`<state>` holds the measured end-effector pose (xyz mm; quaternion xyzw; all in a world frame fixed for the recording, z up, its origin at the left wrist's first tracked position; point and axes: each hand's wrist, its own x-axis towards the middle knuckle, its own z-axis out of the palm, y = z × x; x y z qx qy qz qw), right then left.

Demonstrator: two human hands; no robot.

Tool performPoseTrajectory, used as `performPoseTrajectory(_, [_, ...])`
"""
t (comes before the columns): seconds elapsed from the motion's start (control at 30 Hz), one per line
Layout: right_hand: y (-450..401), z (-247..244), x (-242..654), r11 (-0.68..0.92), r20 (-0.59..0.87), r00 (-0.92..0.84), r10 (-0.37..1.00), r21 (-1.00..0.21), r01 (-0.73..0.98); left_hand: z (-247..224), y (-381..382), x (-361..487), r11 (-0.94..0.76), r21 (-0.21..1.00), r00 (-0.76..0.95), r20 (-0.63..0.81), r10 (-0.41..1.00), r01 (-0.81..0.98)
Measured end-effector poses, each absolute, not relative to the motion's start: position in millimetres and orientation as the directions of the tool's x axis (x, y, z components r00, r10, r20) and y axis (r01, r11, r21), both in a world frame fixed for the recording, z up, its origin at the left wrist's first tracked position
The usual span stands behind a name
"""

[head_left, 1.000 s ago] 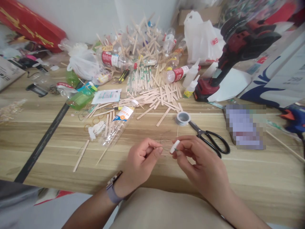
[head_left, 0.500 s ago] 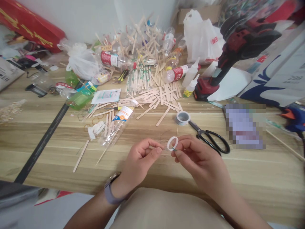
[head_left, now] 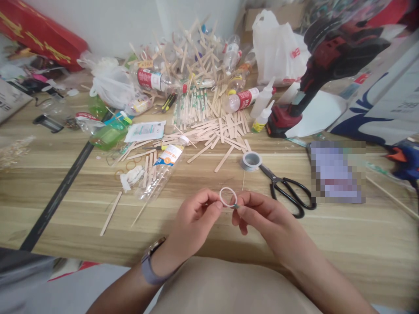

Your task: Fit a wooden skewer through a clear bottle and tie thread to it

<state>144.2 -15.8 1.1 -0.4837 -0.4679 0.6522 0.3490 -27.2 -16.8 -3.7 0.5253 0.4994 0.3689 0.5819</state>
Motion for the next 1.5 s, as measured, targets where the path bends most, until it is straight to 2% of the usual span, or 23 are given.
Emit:
performPoseTrajectory(0.1, [-16.3,0.6,142.5,-0.316,-0.304,-0.264,0.915,-0.949,-0.004,-3.1,-19.3,-26.6,0.207,0.975,0.288,-0.220,0.932,0.076])
performPoseTrajectory(0.2, [-17.0,-0.5,141.8,-0.265,-0.268,-0.240,0.933,-0.963,0.044,-4.6,-20.4,-25.9,0.206,0.969,0.294,-0.237,0.926,0.133])
performPoseTrajectory(0.3, [-19.0,-3.8,141.2,-0.092,-0.128,-0.140,0.982,-0.966,0.240,-4.8,-19.0,-25.6,0.189,0.963,0.250,-0.234,0.940,0.192])
performPoseTrajectory(0.37, [-21.0,-7.1,140.8,0.109,0.082,-0.081,0.993,-0.894,0.434,-4.2,-18.3,-25.6,0.197,0.958,0.222,-0.242,0.944,0.208])
performPoseTrajectory(0.47, [-23.4,-12.1,140.6,0.385,0.407,-0.119,0.906,-0.672,0.633,-3.6,-19.0,-25.2,0.222,0.952,0.208,-0.266,0.941,0.211])
performPoseTrajectory(0.57, [-24.6,-13.8,140.7,0.499,0.528,-0.191,0.827,-0.534,0.683,-4.5,-20.4,-23.9,0.233,0.950,0.190,-0.273,0.943,0.210])
performPoseTrajectory(0.63, [-25.0,-12.5,140.5,0.510,0.526,-0.200,0.827,-0.551,0.660,-6.1,-20.1,-23.0,0.236,0.949,0.178,-0.274,0.945,0.209])
performPoseTrajectory(0.7, [-25.2,-10.1,140.2,0.475,0.471,-0.181,0.863,-0.637,0.607,-8.2,-18.6,-22.7,0.257,0.948,0.184,-0.291,0.939,0.190])
performPoseTrajectory(0.83, [-25.7,-7.7,140.1,0.264,0.223,-0.148,0.964,-0.881,0.393,-11.8,-15.6,-24.6,0.293,0.945,0.197,-0.317,0.928,0.143])
performPoseTrajectory(0.9, [-25.9,-9.4,140.2,0.142,0.103,-0.148,0.984,-0.949,0.280,-13.0,-15.2,-26.1,0.289,0.947,0.196,-0.312,0.930,0.140])
performPoseTrajectory(1.0, [-26.2,-13.1,139.5,0.059,0.027,-0.141,0.990,-0.972,0.226,-14.1,-16.0,-26.9,0.266,0.951,0.202,-0.294,0.934,0.157])
performPoseTrajectory(1.13, [-26.8,-13.6,135.9,0.139,0.104,-0.137,0.985,-0.950,0.278,-15.0,-18.8,-24.4,0.196,0.946,0.166,-0.244,0.956,0.258])
performPoseTrajectory(1.33, [-24.4,-11.8,130.8,0.192,0.156,-0.132,0.979,-0.925,0.329,-19.2,-20.2,-18.6,-0.048,0.904,0.143,-0.015,0.990,0.424])
performPoseTrajectory(1.5, [-19.4,-16.4,130.4,0.138,0.105,-0.137,0.985,-0.955,0.263,-22.4,-17.4,-15.8,-0.061,0.890,0.152,-0.010,0.988,0.451])
